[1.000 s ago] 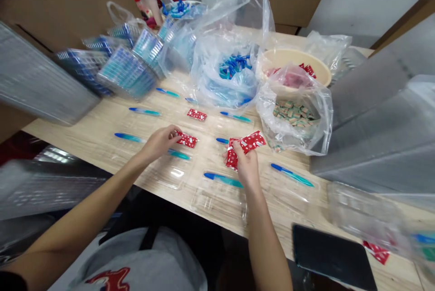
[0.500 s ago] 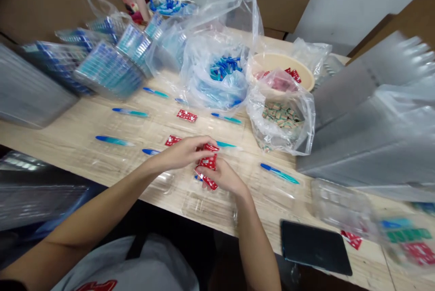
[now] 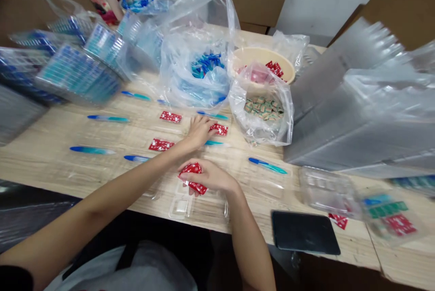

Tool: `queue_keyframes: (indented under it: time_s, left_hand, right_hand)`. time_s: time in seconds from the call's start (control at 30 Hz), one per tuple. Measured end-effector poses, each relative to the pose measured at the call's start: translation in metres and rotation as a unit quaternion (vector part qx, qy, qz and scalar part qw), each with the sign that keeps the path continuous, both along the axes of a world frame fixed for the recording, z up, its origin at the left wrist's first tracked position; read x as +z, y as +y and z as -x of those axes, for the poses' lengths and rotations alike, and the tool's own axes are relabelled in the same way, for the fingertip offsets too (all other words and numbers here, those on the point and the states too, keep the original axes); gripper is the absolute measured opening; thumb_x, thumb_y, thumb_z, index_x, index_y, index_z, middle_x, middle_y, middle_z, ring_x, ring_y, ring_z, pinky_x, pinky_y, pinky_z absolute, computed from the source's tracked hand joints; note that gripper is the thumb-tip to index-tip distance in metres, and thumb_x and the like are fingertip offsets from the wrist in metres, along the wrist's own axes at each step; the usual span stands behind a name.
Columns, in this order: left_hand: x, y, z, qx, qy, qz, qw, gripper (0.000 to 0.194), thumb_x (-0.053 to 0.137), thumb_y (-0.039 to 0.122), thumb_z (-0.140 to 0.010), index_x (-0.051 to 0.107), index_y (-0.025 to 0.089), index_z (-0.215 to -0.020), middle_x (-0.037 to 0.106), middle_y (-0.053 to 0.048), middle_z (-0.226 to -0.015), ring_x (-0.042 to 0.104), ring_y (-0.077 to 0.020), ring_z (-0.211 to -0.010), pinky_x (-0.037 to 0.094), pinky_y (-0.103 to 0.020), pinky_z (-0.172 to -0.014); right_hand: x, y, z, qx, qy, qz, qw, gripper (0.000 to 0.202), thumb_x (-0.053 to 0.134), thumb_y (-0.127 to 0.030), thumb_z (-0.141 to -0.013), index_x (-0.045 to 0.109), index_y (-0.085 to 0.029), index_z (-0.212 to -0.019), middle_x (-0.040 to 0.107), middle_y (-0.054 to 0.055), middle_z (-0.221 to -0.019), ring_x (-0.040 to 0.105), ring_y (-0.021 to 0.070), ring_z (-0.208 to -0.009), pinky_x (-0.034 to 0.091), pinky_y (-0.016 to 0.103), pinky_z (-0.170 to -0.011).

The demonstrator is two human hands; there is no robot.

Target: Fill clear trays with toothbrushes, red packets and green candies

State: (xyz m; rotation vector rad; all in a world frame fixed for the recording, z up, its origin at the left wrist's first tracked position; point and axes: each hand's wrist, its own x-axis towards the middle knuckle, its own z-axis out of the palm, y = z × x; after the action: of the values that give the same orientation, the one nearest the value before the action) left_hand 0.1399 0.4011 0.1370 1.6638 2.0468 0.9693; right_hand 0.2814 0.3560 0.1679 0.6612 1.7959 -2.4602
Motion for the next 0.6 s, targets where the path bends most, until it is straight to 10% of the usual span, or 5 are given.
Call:
queue_keyframes:
  time_s: [0.17, 0.33, 0.47, 0.6]
  left_hand:
    - [0.005, -0.005, 0.009, 0.001, 0.057, 0.001, 0.998, 0.019, 0.065, 0.017, -0.08, 0.071, 0.018, -0.098, 0.052, -0.015, -0.128, 0.04, -0.0348, -0.123, 0.029, -0.05, -0.103]
    - [0.024, -0.028, 0.018, -0.088, -0.111, -0.004, 0.99, 0.026, 0.044, 0.025, -0.094, 0.069, 0.018, -0.1, 0.063, -0.008, -0.1, 0.058, -0.0222, -0.099, 0.044, -0.036, -0.091]
    - [0.036, -0.055, 0.02, -0.195, -0.071, -0.022, 0.978, 0.023, 0.069, 0.027, -0.078, 0.065, 0.02, -0.1, 0.061, -0.005, -0.104, 0.056, -0.022, -0.102, 0.043, -0.036, -0.093]
    - [0.035, -0.064, 0.022, -0.134, -0.091, -0.061, 0.985, 0.007, 0.063, 0.019, -0.081, 0.057, 0.018, -0.081, 0.059, -0.003, -0.089, 0.057, -0.0181, -0.089, 0.046, -0.033, -0.085]
  right_hand:
    - [0.005, 0.005, 0.001, -0.126, 0.045, 0.079, 0.988, 0.041, 0.073, -0.046, -0.071, 0.065, -0.02, -0.101, 0.069, -0.002, -0.069, 0.064, 0.0114, -0.051, 0.05, 0.02, -0.045]
    - [-0.001, 0.016, 0.009, -0.399, 0.087, 0.138, 0.902, 0.025, 0.073, -0.038, -0.071, 0.067, -0.018, -0.084, 0.074, 0.004, -0.082, 0.071, 0.0172, -0.078, 0.057, 0.027, -0.069]
    - [-0.006, 0.019, 0.01, -0.435, 0.081, 0.136, 0.887, 0.025, 0.072, -0.035, -0.07, 0.067, -0.019, -0.089, 0.074, 0.003, -0.083, 0.071, 0.0197, -0.085, 0.057, 0.03, -0.073]
    - [-0.007, 0.026, 0.001, -0.453, 0.095, 0.028, 0.886, 0.028, 0.071, -0.04, -0.07, 0.066, -0.021, -0.089, 0.073, 0.002, -0.093, 0.068, 0.0188, -0.095, 0.054, 0.032, -0.084]
